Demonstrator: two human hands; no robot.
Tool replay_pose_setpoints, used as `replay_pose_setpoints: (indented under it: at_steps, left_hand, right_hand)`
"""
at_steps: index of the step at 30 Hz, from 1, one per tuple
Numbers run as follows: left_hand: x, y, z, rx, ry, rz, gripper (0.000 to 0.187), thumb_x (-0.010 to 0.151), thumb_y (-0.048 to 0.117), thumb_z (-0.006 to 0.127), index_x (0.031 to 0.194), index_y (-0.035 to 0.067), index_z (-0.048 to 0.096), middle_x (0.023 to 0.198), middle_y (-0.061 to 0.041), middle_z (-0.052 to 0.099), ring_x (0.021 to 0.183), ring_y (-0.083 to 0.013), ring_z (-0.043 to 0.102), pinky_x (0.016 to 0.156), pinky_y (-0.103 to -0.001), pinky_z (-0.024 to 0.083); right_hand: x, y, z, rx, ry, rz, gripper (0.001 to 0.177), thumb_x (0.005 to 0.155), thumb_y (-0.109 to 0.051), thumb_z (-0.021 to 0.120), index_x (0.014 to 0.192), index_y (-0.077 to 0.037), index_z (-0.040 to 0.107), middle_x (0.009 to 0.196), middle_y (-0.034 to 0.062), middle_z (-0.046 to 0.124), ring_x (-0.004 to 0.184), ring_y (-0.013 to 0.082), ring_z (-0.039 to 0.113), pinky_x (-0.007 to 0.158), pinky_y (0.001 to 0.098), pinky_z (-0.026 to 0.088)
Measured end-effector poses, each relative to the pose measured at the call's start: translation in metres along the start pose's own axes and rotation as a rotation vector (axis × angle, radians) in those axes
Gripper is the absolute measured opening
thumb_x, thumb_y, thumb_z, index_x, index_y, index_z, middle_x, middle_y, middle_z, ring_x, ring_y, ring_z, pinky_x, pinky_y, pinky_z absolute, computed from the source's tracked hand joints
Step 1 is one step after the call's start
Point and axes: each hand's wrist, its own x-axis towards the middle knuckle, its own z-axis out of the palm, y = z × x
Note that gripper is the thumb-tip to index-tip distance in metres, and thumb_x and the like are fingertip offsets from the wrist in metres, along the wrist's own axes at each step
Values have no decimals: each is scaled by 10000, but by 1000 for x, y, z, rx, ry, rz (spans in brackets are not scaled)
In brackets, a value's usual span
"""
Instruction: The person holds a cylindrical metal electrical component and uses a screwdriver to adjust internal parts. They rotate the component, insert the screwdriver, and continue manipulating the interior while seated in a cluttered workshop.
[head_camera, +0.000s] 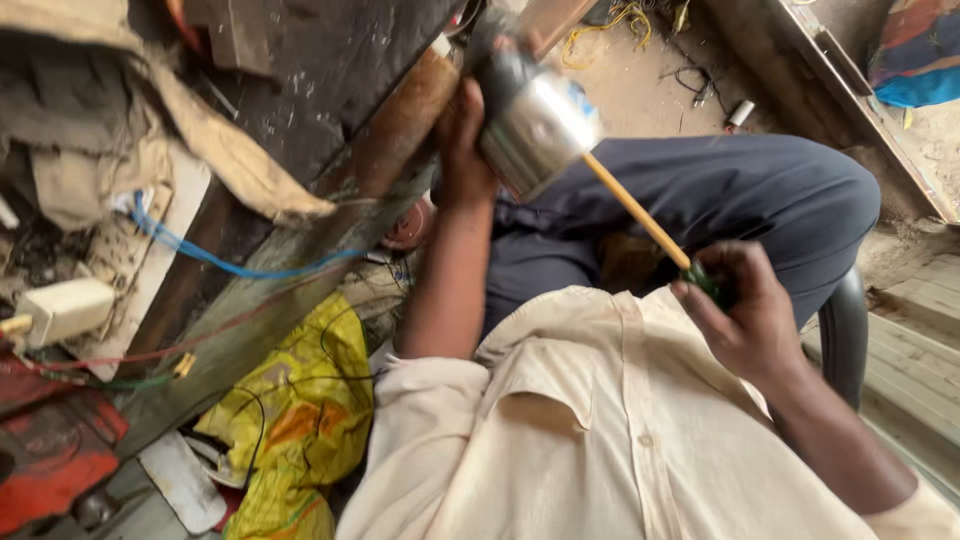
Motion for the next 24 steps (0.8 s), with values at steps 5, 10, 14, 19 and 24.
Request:
replay_pose_setpoints:
  at_steps: [5, 10, 14, 19, 24]
  left_hand:
    - [52, 94, -10, 409, 85, 45, 424, 1105, 381, 674, 1318, 15, 638, 1211, -115, 685, 1114, -227, 658, 953, -392, 552]
    - [77, 158, -18, 582, 92, 73, 448, 1053, 381, 638, 1319, 21, 650, 1276, -119, 709, 1171, -213, 683, 1055, -381, 571]
    - [77, 173, -38, 805, 168, 114, 484, 1047, 449, 606, 1259, 22, 692, 1205, -132, 744, 1125, -226, 711, 1012, -379, 588]
    - [68, 170, -58, 942, 179, 190, 502, 1029, 493, 543, 1239, 72, 719, 1235, -107, 758, 1131, -210, 741, 979, -376, 649]
    - [53, 170, -42, 849, 44, 248, 433, 1069, 398, 590, 1304, 52, 699, 1246, -94, 716, 1109, -189, 674, 1022, -378, 570]
  right_hand:
    - [47, -35, 28, 27, 54, -237, 369, 955, -47, 775, 1216, -8, 517, 1054, 86, 655, 963, 121, 631, 838, 271, 519]
    - [89, -80, 73, -29, 78, -372, 271, 963, -56, 741, 1186, -2, 598, 1013, 115, 735, 913, 153, 711, 787, 293, 561]
    - [99, -92, 93, -303, 133, -572, 272, 936, -91, 732, 1186, -20, 653, 994, 168, 718, 879, 321, 717, 746, 370, 568]
    - [98, -87, 100, -463, 176, -656, 257, 974, -116, 721, 1210, -40, 653, 1008, 142, 715, 901, 333, 722, 769, 407, 573]
    - [98, -87, 96, -536, 176, -713, 263, 992, -117, 701, 1235, -34, 644, 1054, 160, 711, 931, 352, 714, 800, 415, 573]
